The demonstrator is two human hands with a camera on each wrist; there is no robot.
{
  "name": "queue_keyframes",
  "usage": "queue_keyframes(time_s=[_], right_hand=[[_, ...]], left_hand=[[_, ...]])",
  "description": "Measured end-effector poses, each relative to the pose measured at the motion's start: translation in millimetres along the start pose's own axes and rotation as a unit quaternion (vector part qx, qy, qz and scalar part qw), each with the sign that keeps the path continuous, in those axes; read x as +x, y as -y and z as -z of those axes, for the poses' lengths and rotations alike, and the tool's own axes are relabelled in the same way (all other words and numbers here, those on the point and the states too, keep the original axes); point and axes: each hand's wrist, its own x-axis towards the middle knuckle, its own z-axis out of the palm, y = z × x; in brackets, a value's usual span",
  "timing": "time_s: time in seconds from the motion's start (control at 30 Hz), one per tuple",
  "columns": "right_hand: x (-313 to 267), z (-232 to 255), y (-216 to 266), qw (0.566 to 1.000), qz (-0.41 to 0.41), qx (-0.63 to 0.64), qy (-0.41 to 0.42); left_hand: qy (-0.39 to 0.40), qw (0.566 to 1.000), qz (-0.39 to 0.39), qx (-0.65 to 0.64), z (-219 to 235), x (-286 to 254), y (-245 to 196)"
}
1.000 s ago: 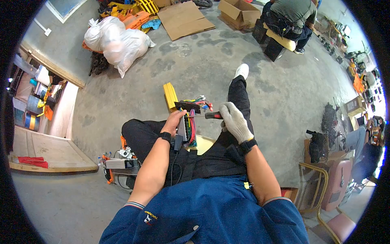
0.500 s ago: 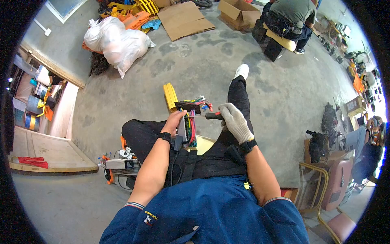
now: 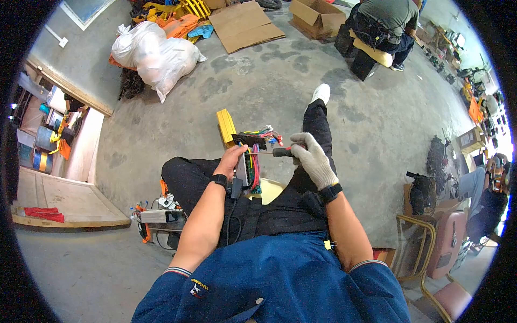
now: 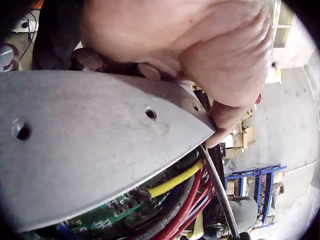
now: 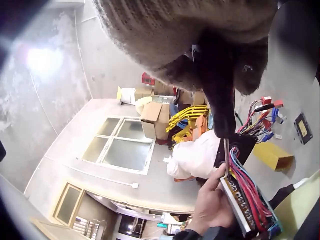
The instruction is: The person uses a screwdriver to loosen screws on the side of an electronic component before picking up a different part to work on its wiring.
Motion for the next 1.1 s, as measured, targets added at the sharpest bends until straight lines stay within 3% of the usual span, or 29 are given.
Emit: queue_keyframes(time_s=[0.17, 0.23, 0.37, 0.57, 0.63, 0.73, 0.93, 1.03, 1.1], right_hand=[[0.4, -5.1, -4.0, 0.996, 0.081, -0.026, -0.032], [-3.8, -9.0, 9.2, 0.998, -0.019, -0.027, -0.045], [0.4, -0.3, 2.4, 0.998, -0.068, -0.005, -0.006], [1.9, -0.6, -9.7, 0.997, 0.070, -0.032, -0.018], [-1.5, -6.4, 0.8, 0.999, -0.008, 0.033, -0.025], [-3.3, -0.7, 8.1, 0.998, -0.065, 0.017, 0.003], [-1.0, -0.1, -4.7, 0.999, 0.038, 0.001, -0.017], [-4.3, -4.6, 9.1, 0.999, -0.035, 0.018, -0.015], [-2.1, -1.9, 2.8, 0.999, -0.034, 0.007, -0.016]], left_hand=[[0.008, 1.000, 0.009, -0.011, -2.5, -2.4, -2.8], [0.004, 1.000, 0.008, -0.012, -2.8, -2.8, -2.5], [-0.003, 1.000, 0.004, -0.005, 0.1, 3.0, 1.6], [0.002, 1.000, -0.001, -0.006, -1.2, -0.4, -0.7], [0.000, 1.000, -0.003, 0.001, -1.3, 0.2, -0.5], [-0.002, 1.000, 0.004, 0.004, -0.6, 2.0, 0.6], [0.002, 1.000, 0.004, -0.014, -5.1, -5.5, -5.5], [0.002, 1.000, 0.005, -0.009, -4.0, -3.5, -4.3], [0.005, 1.000, 0.007, -0.001, -1.3, -1.0, -2.2]])
